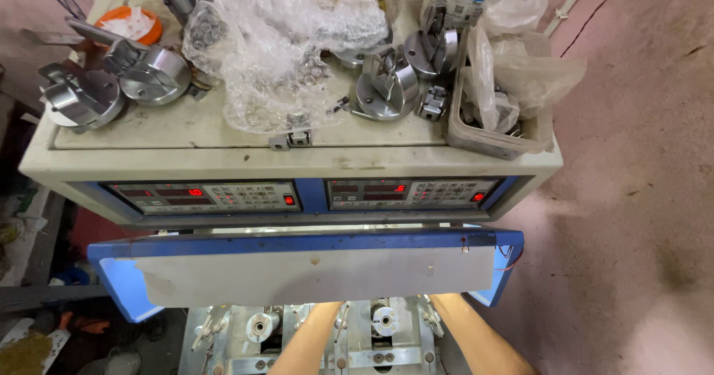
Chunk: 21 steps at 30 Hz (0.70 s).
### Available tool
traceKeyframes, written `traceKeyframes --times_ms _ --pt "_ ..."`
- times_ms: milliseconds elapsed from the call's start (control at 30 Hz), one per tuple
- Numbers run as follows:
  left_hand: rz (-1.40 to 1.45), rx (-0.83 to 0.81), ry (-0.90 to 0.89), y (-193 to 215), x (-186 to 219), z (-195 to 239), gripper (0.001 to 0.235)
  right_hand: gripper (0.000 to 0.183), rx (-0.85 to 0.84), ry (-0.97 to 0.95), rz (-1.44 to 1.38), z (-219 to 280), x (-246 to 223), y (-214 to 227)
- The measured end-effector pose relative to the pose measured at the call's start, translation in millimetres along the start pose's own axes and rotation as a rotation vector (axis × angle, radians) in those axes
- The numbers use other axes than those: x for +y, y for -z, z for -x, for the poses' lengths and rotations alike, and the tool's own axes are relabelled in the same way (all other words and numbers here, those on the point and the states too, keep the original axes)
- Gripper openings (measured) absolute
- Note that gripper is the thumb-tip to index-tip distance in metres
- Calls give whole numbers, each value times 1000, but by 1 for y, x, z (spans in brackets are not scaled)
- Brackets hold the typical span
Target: The person places a motor stator onto a winding machine, threads wire through its core using a small tool, and then manually rotates and positions the stator during the machine-aided winding process.
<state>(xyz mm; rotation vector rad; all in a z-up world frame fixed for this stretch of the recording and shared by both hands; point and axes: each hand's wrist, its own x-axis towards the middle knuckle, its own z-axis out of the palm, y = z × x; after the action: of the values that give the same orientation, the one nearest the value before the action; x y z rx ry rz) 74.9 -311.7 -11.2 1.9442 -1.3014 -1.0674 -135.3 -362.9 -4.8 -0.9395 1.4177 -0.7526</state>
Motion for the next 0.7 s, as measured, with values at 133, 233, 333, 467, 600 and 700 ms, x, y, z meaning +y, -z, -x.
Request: traceKeyframes --times_ms 133,233,333,467,600,700 --pt "-8 -2 -2 -1 -1 -2 33 32 37 -13 38 -2 11 5" --pt "-22 7 14 0 -4 6 32 31 56 -12 78 3 19 5" --pt "-43 22 13 5 -2 2 31 30 83 22 127 -3 16 3" --pt "-63 31 12 8 3 -3 31 29 105 68 200 -18 8 4" --pt "-96 15 36 9 3 8 30 28 88 85 266 -22 6 2" --pt "-122 18 28 14 6 -8 29 27 81 128 297 -41 -6 -1"
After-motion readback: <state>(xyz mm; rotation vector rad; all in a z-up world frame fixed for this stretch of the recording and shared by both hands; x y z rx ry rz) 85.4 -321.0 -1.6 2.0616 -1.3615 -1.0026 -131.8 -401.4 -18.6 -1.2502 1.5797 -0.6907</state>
